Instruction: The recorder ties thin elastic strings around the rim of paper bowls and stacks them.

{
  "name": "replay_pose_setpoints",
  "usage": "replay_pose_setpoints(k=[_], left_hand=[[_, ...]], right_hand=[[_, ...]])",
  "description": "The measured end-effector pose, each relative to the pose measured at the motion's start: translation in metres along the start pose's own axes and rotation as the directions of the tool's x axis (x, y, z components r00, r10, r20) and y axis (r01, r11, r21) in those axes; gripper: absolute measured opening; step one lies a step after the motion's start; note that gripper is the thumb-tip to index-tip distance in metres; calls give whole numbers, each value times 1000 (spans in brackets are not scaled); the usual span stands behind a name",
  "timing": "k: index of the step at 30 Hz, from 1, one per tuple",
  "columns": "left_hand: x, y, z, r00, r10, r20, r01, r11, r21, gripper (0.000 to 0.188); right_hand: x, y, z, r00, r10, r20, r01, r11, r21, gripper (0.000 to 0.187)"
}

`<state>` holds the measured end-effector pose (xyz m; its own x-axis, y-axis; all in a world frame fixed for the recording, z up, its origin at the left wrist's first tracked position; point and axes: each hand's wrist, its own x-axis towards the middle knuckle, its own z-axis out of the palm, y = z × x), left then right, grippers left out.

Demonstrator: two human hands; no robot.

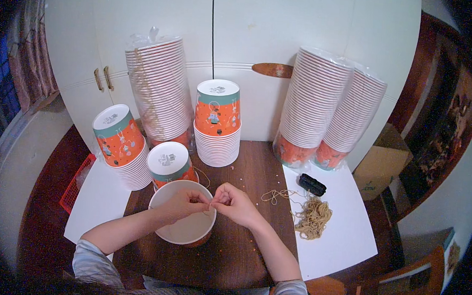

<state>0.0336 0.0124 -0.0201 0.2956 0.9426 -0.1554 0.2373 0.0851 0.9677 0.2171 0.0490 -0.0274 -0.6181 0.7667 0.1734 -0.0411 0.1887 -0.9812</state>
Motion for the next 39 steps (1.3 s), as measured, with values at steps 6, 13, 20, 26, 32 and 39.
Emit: replay_pose_setpoints(k=[6,13,20,26,32,39], left_hand=[[-1,2,0,997,54,50,-56,998,33,10],[1,-1,-1,970,234,65,-237,971,42,15],[-1,4,-1,945,324,55,-328,921,211,21],[-2,6,0,947,319,22,-312,905,288,20],[5,-3,-2,962,271,29,-272,958,95,19],[8,-6,-5,973,223,61,-226,973,41,19]], right_hand=[[0,0,-1,1000,-14,1,14,1000,2,15],[0,-2,-2,1000,-7,21,7,1000,-14,12],[-1,-2,-4,999,37,30,-37,999,0,11],[-1,-3,-5,998,-57,-7,53,971,-234,7],[-2,-8,-9,987,-161,13,155,923,-354,6],[-6,-17,-15,957,-232,173,287,848,-446,10]])
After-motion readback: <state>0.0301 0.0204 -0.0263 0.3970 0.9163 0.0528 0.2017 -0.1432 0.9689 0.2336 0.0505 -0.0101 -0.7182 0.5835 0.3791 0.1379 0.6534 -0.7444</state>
